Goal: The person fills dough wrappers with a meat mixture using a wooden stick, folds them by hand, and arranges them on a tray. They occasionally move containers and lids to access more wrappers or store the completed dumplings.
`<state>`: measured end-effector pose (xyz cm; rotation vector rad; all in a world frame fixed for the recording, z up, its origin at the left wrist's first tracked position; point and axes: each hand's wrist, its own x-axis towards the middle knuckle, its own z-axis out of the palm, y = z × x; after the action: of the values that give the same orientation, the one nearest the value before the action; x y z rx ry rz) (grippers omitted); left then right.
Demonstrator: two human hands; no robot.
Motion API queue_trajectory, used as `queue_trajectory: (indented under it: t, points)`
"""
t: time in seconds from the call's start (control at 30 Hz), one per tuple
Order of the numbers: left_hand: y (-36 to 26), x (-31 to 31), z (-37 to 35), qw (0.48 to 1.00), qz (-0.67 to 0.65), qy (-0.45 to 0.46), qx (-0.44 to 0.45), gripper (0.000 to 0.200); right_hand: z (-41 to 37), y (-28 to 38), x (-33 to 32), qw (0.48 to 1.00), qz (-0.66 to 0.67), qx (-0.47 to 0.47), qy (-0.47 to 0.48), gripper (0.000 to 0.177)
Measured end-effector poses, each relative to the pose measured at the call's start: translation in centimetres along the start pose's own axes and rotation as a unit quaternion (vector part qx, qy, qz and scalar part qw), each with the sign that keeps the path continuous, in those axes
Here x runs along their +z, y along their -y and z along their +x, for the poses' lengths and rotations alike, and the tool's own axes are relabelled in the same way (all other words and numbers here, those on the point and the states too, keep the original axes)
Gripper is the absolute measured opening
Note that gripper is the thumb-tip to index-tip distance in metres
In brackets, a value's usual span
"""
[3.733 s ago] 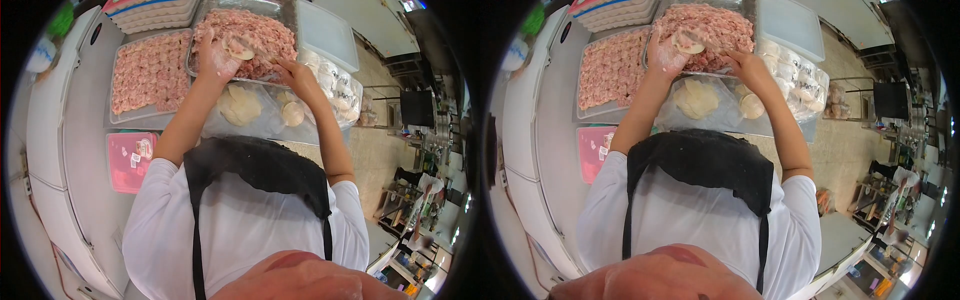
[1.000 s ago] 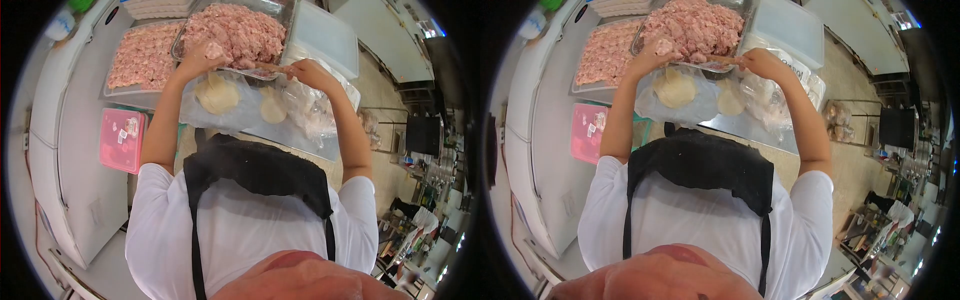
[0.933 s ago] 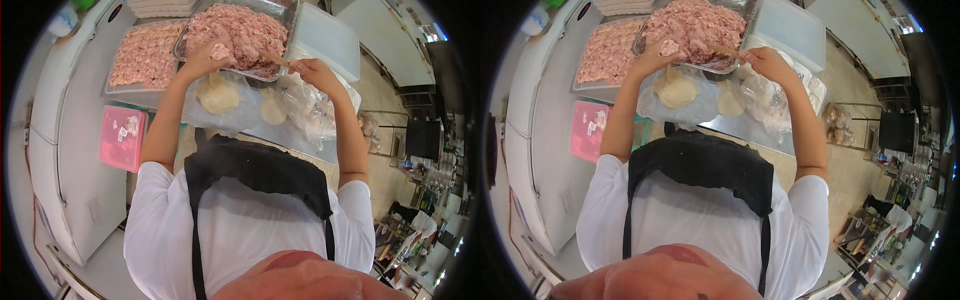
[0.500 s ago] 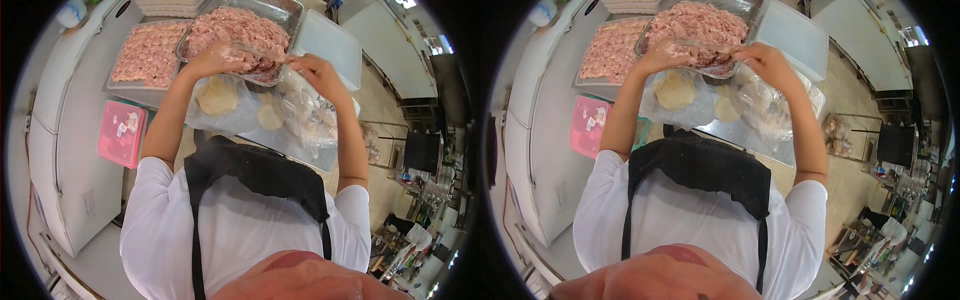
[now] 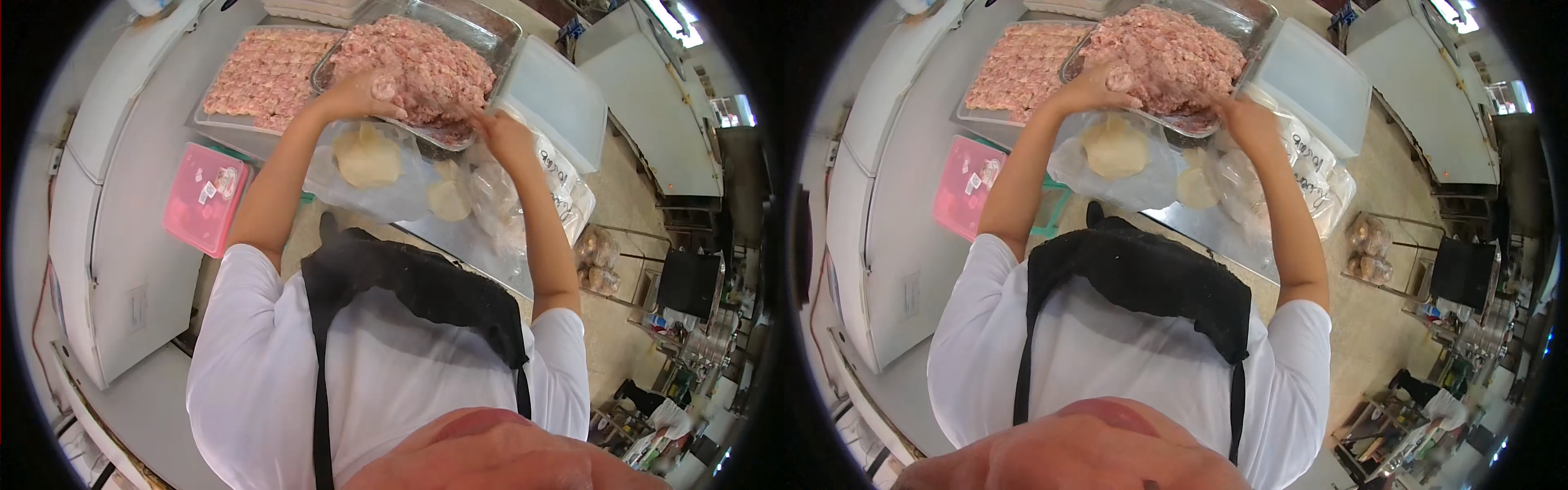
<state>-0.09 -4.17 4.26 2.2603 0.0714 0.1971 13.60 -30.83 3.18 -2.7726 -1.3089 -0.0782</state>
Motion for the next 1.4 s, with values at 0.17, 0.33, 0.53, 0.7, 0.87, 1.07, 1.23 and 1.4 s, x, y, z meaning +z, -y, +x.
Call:
queue_trajectory:
  t: [0.17, 0.33, 0.53, 0.7, 0.87, 1.07, 1.23, 1.4]
  points:
    - [-1.0, -2.5, -2.5, 0.996, -0.051, -0.046, 0.052, 0.068, -2.8, -1.4, -4.1, 0.956, 0.291, 0.038, -0.008, 0.027]
    - [-1.7, -5.1, -3.8, 0.995, -0.066, 0.029, 0.069, 0.062, -2.9, 7.6, -5.8, 0.908, 0.401, -0.12, 0.001, 0.022]
    - [2.7, -8.7, -6.9, 0.999, -0.04, -0.002, 0.022, 0.059, -1.9, 15.8, -9.1, 0.992, 0.094, -0.049, -0.066, 0.021]
    - [7.3, -12.9, -9.2, 0.972, -0.204, 0.112, -0.044, 0.069, 0.1, 21.8, -8.7, 0.988, 0.128, -0.075, -0.05, 0.024]
    - [9.1, -17.2, -13.0, 0.997, -0.052, -0.021, 0.046, 0.068, 1.2, 26.8, -7.6, 0.956, 0.27, -0.082, -0.073, 0.027]
    - [14.3, -21.2, -14.3, 0.999, -0.013, -0.035, 0.022, 0.063, 0.6, 27.7, -1.1, 0.933, 0.349, 0.019, -0.09, 0.029]
    - [20.6, -21.7, -13.5, 0.986, 0.09, 0.077, -0.116, 0.06, -6.9, 24.1, 2.2, 0.844, 0.484, 0.223, -0.057, 0.03]
    - [23.8, -17.0, -12.7, 0.986, 0.146, -0.069, 0.045, 0.061, -14.4, 24.7, 3.3, 0.757, 0.532, 0.369, -0.089, 0.03]
